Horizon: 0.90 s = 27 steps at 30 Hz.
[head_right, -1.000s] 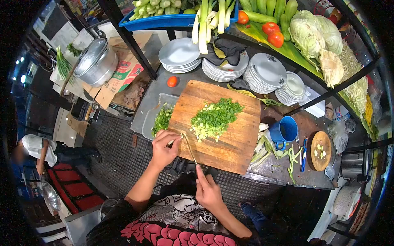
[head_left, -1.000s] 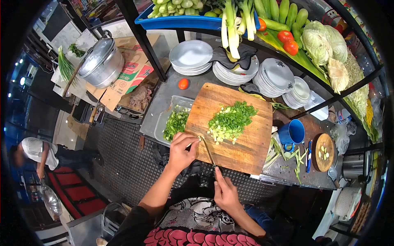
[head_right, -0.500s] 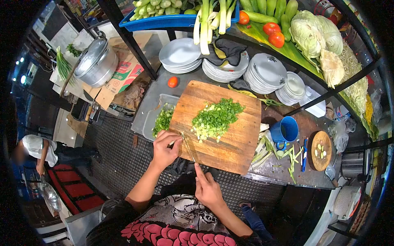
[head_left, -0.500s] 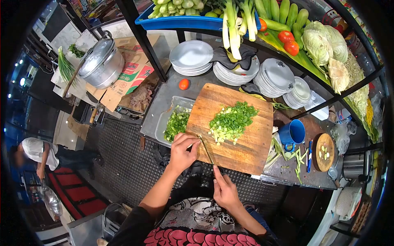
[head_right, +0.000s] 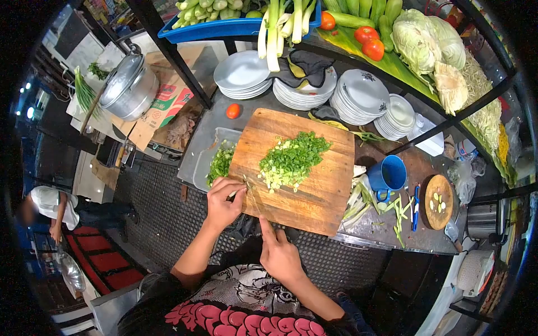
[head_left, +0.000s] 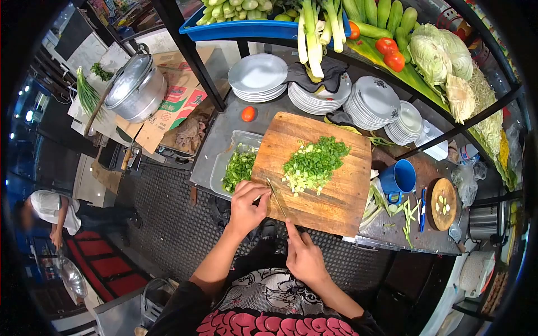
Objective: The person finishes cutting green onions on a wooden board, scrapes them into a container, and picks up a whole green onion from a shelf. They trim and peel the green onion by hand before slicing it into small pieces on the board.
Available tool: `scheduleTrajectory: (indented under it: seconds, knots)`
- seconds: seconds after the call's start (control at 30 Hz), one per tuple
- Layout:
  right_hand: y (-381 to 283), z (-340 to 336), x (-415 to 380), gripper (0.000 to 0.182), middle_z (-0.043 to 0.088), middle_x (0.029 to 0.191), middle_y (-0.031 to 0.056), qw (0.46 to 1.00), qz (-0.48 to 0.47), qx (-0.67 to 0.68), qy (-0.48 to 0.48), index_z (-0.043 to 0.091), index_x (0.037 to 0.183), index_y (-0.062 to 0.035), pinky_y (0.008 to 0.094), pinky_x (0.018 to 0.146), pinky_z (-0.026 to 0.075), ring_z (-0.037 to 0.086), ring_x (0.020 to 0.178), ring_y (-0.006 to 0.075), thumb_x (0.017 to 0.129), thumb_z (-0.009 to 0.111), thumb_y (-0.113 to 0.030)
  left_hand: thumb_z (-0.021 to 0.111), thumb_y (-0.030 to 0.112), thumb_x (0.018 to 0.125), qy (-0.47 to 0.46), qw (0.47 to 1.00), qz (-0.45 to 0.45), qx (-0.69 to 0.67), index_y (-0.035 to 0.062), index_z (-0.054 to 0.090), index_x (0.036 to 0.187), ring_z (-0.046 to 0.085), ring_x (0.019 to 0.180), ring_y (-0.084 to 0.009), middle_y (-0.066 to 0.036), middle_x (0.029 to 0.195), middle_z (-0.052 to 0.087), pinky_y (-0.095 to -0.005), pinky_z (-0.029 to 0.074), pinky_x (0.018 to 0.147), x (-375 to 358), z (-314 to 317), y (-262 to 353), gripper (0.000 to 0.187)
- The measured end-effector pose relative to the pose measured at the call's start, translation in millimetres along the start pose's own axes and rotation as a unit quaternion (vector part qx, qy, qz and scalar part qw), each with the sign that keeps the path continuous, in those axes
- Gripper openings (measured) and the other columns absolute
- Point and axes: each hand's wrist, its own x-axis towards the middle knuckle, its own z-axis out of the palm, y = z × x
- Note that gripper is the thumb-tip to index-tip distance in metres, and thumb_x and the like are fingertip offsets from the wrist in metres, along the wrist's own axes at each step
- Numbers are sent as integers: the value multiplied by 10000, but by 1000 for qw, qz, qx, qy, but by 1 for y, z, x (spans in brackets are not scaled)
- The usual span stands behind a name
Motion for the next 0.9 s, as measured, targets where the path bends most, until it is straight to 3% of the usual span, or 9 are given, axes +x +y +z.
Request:
scheduleTrajectory:
  seconds: [0.2,0.23,0.37,0.6,0.9]
  knots:
    - [10,-22,-38,601,585,799,182,999,18,38,16,558,1545,-169,503,587,556,637,596,390,960,641,-65,821,-18,795,6,1000,-3,0,35,795,879,688,844,-274,-79,901,775,-378,529,816,0,0,-1,102]
    - [16,-20,-43,560,560,774,169,997,28,63,24,597,1517,-152,461,585,535,622,597,356,969,643,-44,823,-15,795,5,1000,-1,2,36,796,876,690,843,-273,-79,902,778,-377,530,816,0,0,-1,99]
    - [26,-1,-42,578,560,790,168,991,6,113,65,569,1538,-129,409,620,517,627,660,343,974,634,-23,828,-4,794,21,1000,2,-9,38,797,869,696,844,-271,-80,907,786,-375,536,818,-2,1,-3,91]
    - [16,12,-17,612,588,852,213,993,-7,110,51,487,1591,-132,492,627,541,635,666,408,996,613,-67,813,-26,803,5,1000,19,10,19,804,900,712,835,-276,-114,911,788,-365,553,790,1,-2,-2,108]
    - [13,6,-14,607,586,868,213,993,19,115,19,483,1596,-153,499,639,542,633,674,424,1007,607,-76,818,-46,793,2,1000,12,7,15,807,911,713,837,-278,-114,919,789,-361,552,785,0,-2,1,134]
